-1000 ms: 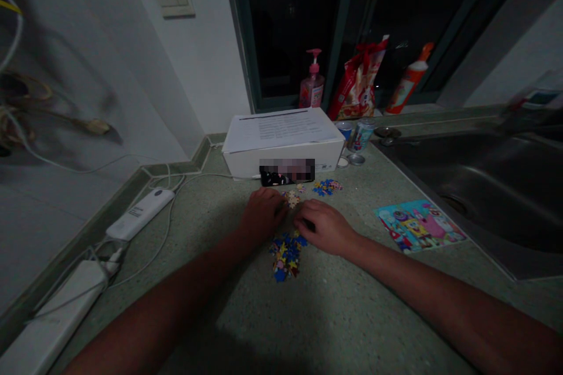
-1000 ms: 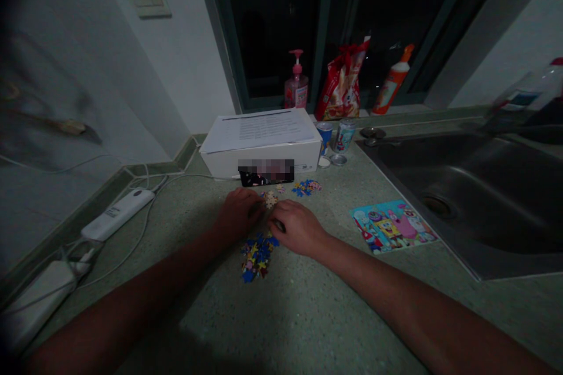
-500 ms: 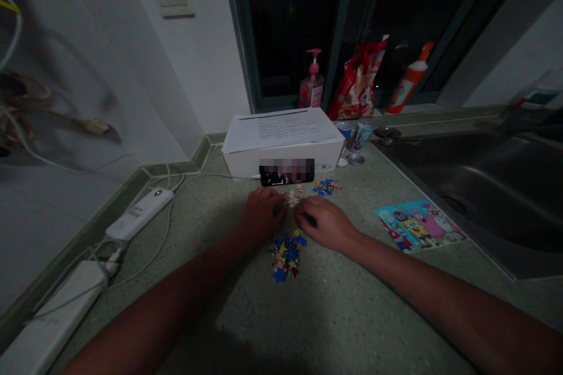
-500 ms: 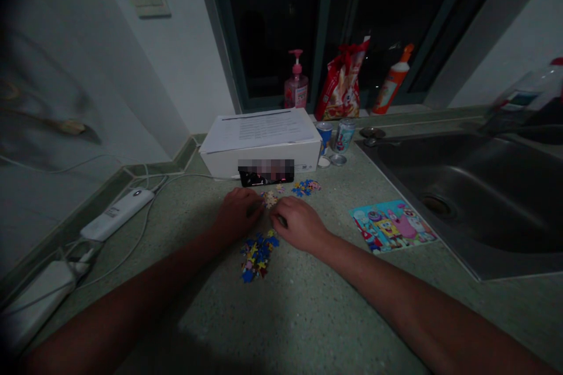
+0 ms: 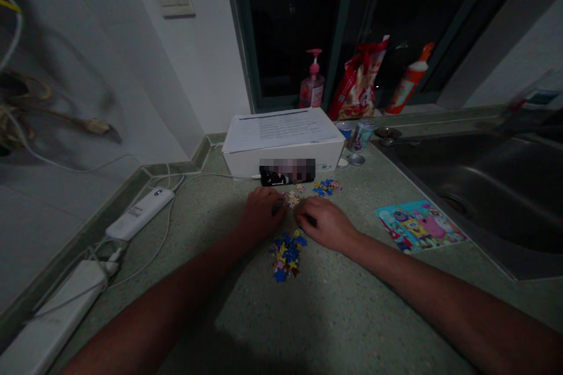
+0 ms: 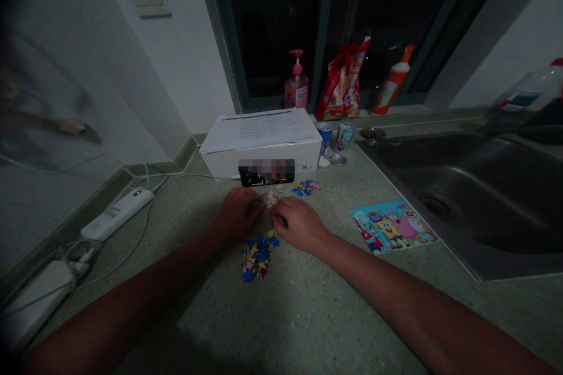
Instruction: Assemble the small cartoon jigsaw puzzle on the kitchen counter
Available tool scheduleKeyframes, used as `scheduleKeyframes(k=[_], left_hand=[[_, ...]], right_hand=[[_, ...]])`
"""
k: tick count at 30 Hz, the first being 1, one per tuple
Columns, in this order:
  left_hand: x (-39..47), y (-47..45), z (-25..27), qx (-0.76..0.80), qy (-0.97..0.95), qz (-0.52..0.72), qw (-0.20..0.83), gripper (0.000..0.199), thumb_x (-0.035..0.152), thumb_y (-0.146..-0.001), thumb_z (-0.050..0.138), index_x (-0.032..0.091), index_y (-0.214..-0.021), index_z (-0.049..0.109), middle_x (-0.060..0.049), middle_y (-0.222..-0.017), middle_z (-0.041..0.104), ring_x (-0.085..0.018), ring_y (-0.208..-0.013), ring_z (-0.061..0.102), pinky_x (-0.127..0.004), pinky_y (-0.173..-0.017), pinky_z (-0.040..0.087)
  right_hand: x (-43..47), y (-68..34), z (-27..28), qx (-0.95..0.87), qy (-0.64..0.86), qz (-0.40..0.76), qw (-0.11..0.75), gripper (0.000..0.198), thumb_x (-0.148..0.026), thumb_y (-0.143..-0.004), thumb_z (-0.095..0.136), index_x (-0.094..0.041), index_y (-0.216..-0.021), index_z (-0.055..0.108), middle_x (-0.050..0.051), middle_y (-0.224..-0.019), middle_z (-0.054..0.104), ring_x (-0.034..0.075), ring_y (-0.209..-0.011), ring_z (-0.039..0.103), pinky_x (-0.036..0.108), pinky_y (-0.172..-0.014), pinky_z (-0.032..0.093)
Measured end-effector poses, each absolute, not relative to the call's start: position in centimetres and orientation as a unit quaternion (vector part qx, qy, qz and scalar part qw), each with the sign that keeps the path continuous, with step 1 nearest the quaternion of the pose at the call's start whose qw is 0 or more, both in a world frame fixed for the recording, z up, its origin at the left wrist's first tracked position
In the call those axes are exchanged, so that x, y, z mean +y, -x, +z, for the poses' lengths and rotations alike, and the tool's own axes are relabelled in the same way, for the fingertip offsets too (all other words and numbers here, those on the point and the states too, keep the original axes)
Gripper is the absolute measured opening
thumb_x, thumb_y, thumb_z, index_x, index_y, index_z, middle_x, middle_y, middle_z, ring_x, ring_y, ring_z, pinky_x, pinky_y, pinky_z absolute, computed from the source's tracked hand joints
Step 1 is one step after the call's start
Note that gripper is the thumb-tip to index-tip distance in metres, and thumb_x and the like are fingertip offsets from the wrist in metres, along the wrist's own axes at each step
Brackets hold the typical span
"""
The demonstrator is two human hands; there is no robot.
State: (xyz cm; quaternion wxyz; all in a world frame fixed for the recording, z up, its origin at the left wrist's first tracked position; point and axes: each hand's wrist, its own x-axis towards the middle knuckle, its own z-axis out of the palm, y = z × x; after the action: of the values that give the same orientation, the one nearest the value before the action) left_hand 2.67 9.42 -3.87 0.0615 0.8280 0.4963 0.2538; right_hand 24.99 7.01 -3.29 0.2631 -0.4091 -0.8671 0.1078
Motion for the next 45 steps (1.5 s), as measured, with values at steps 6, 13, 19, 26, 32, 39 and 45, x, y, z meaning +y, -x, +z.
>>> scheduleKeyframes(k=[6,13,19,26,32,39,45], left_hand=[[9.27,-2.60,-3.76,0.481,-0.840,0.243,0.062,0.019,0.024,-0.095,0.067,0.024,-0.110,0.078,-0.007,-0.111,0.072,-0.028,-0.110,0.062,-0.047,-0.098,0.050],[9.19,-2.58,-3.87,0.487,-0.835,0.249,0.058,0.027,0.016,-0.088,0.067,0.022,-0.113,0.076,-0.008,-0.113,0.072,-0.029,-0.110,0.061,-0.049,-0.101,0.050],[9.29,-2.45,-4.04,0.486,-0.835,0.251,0.059,0.027,0.015,-0.089,0.064,0.021,-0.112,0.077,-0.008,-0.112,0.072,-0.029,-0.110,0.061,-0.049,-0.099,0.050],[9.20,-2.48,-3.84,0.490,-0.832,0.254,0.058,0.025,0.015,-0.089,0.063,0.022,-0.109,0.076,-0.008,-0.112,0.072,-0.029,-0.110,0.061,-0.049,-0.100,0.050],[9.40,-2.53,-3.81,0.492,-0.829,0.257,0.067,0.021,0.016,-0.087,0.065,0.023,-0.104,0.075,-0.008,-0.110,0.072,-0.029,-0.110,0.062,-0.049,-0.099,0.050],[9.64,-2.45,-4.02,0.489,-0.823,0.277,0.082,0.016,0.018,-0.084,0.069,0.021,-0.100,0.072,-0.008,-0.112,0.073,-0.030,-0.111,0.063,-0.048,-0.100,0.050],[9.53,-2.32,-3.91,0.491,-0.818,0.288,0.088,0.018,0.017,-0.081,0.073,0.021,-0.098,0.070,-0.007,-0.108,0.074,-0.029,-0.107,0.065,-0.047,-0.098,0.051]], right_hand=[[7.09,-25.02,-3.20,-0.866,0.407,0.114,0.266,0.014,-0.015,-0.096,0.059,-0.019,-0.088,0.070,0.007,-0.088,0.070,0.022,-0.087,0.062,0.035,-0.081,0.047],[7.12,-25.05,-3.29,-0.868,0.399,0.115,0.275,0.014,-0.016,-0.097,0.058,-0.019,-0.090,0.071,0.007,-0.089,0.070,0.022,-0.088,0.063,0.036,-0.083,0.048],[7.16,-25.05,-3.37,-0.865,0.407,0.117,0.267,0.016,-0.017,-0.097,0.058,-0.018,-0.088,0.070,0.006,-0.087,0.069,0.022,-0.087,0.063,0.036,-0.082,0.047],[7.16,-25.10,-3.44,-0.866,0.406,0.114,0.268,0.016,-0.017,-0.098,0.057,-0.019,-0.089,0.070,0.006,-0.088,0.068,0.022,-0.087,0.061,0.035,-0.081,0.046],[7.19,-25.05,-3.42,-0.865,0.409,0.112,0.268,0.015,-0.016,-0.096,0.060,-0.019,-0.086,0.069,0.005,-0.086,0.068,0.022,-0.086,0.062,0.035,-0.081,0.046],[7.13,-24.99,-3.31,-0.864,0.411,0.109,0.268,0.013,-0.015,-0.097,0.061,-0.019,-0.088,0.070,0.006,-0.087,0.069,0.022,-0.087,0.064,0.035,-0.081,0.048],[7.17,-25.00,-3.26,-0.866,0.408,0.106,0.267,0.014,-0.016,-0.097,0.060,-0.019,-0.087,0.070,0.007,-0.088,0.070,0.022,-0.087,0.064,0.035,-0.081,0.048]])
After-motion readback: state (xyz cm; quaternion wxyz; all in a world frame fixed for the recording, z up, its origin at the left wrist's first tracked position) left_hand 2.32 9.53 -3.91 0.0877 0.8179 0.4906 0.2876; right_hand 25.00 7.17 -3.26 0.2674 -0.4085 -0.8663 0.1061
